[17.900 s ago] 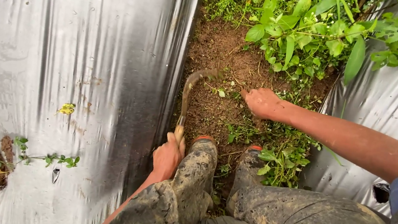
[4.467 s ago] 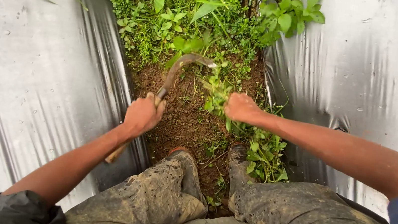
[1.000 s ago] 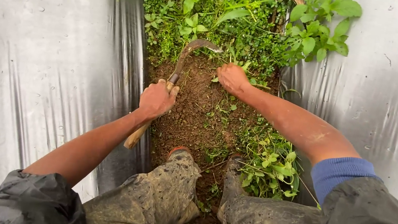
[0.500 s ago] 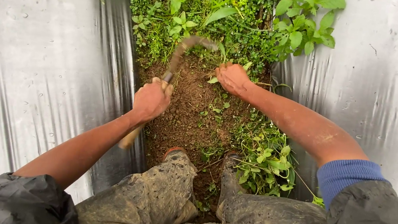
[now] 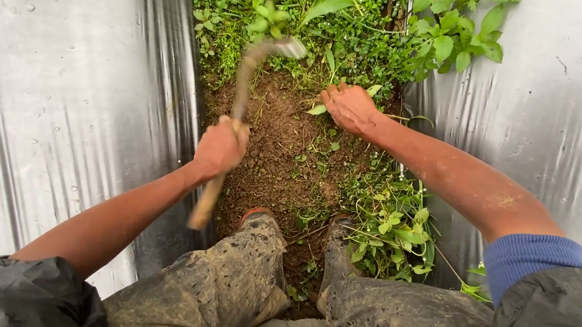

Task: Weeding a garden bed using a hand sickle and manual pulling

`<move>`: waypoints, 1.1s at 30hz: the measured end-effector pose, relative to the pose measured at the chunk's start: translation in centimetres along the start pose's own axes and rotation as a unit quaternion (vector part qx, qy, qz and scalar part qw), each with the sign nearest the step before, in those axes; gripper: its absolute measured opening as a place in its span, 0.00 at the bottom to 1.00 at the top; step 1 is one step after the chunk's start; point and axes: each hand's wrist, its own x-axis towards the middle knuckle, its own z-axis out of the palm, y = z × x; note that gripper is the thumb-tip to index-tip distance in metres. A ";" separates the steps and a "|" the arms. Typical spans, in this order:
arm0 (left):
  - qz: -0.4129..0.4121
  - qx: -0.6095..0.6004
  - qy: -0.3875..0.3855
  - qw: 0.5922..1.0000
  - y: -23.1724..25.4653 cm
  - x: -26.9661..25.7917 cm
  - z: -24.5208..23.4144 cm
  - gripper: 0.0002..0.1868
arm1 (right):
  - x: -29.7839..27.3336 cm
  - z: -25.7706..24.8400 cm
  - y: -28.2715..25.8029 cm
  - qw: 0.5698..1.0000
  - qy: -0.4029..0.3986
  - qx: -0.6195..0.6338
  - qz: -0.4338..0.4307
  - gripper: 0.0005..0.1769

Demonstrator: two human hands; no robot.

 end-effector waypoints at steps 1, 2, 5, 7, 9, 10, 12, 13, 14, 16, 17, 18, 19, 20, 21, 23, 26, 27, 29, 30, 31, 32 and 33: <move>0.023 0.101 -0.064 0.993 -0.3 -0.6 0.3 0.23 | -0.1 -0.5 0.0 0.999 -0.014 0.042 -0.001 0.21; 0.046 0.201 -0.125 0.970 -0.4 -1.0 0.4 0.23 | 0.0 -1.1 0.2 0.996 -0.026 0.083 0.000 0.24; 0.025 0.046 -0.102 0.993 0.1 -1.1 -0.4 0.24 | -1.0 -4.7 0.6 0.996 -0.085 -0.015 -0.006 0.17; 0.017 -0.020 -0.048 0.999 -0.6 -0.1 0.3 0.23 | -2.0 -5.6 0.8 0.996 -0.089 0.022 0.007 0.18; 0.011 -0.087 0.012 0.996 -1.3 0.8 0.9 0.23 | -2.5 -6.2 1.2 0.994 -0.091 0.056 0.021 0.19; 0.026 -0.016 -0.033 0.999 -1.7 1.0 1.3 0.22 | -2.4 -6.1 1.3 0.995 -0.086 0.040 0.007 0.18; 0.041 0.058 -0.074 0.995 -1.1 -0.1 1.2 0.21 | -2.1 -7.5 1.2 0.997 -0.079 0.023 -0.006 0.17; 0.064 0.135 -0.142 0.979 0.0 -1.4 0.7 0.21 | -1.9 -9.0 1.2 0.996 -0.090 0.028 -0.005 0.17; 0.084 0.211 -0.211 0.951 1.0 -2.8 0.3 0.20 | -2.0 -10.4 0.8 0.994 -0.104 0.035 -0.006 0.17; 0.049 0.116 -0.171 0.977 0.3 -2.4 -0.1 0.20 | -1.7 -12.5 2.0 0.991 -0.120 0.049 0.010 0.18; 0.014 0.019 -0.129 0.991 0.0 -2.2 -0.2 0.21 | -1.6 -13.5 2.6 0.988 -0.137 0.061 0.026 0.18; 0.015 0.019 -0.130 0.991 0.1 -1.8 -0.4 0.21 | -1.6 -13.6 2.4 0.988 -0.138 0.061 0.027 0.18; 0.017 -0.027 -0.055 0.998 0.2 -1.3 -0.7 0.20 | -1.6 -13.8 2.2 0.986 -0.152 0.052 0.045 0.17; 0.019 -0.074 0.022 0.997 0.4 -0.9 -1.1 0.20 | -1.4 -14.0 2.1 0.983 -0.166 0.042 0.062 0.17; 0.020 -0.075 0.022 0.997 0.3 0.2 -0.7 0.20 | -1.3 -13.8 1.6 0.983 -0.166 0.041 0.062 0.17; 0.026 -0.109 0.059 0.992 0.1 2.4 -0.2 0.18 | -0.8 -13.4 0.8 0.989 -0.119 0.081 0.038 0.20; 0.151 0.245 -0.074 0.955 1.7 1.1 0.0 0.15 | -0.3 -13.0 0.3 0.986 -0.094 0.122 0.067 0.24; 0.152 0.245 -0.072 0.955 1.2 1.3 1.0 0.15 | -0.6 -13.6 -0.1 0.986 -0.092 0.121 0.067 0.24; 0.122 0.226 -0.221 0.941 0.6 2.1 3.3 0.18 | -1.6 -14.8 -0.6 0.979 -0.089 0.179 0.045 0.23; 0.123 0.224 -0.224 0.940 1.5 1.0 2.1 0.18 | -2.4 -15.5 -1.4 0.979 -0.092 0.179 0.044 0.23; 0.102 0.182 -0.211 0.955 2.5 -0.1 0.9 0.19 | -3.2 -16.3 -2.3 0.976 -0.167 0.135 0.035 0.18; 0.080 0.140 -0.197 0.967 3.4 -1.1 -0.5 0.20 | -3.9 -17.0 -3.1 0.966 -0.241 0.090 0.026 0.16; 0.080 0.139 -0.199 0.967 2.9 -0.7 -1.1 0.20 | -4.3 -17.7 -3.6 0.965 -0.243 0.091 0.025 0.16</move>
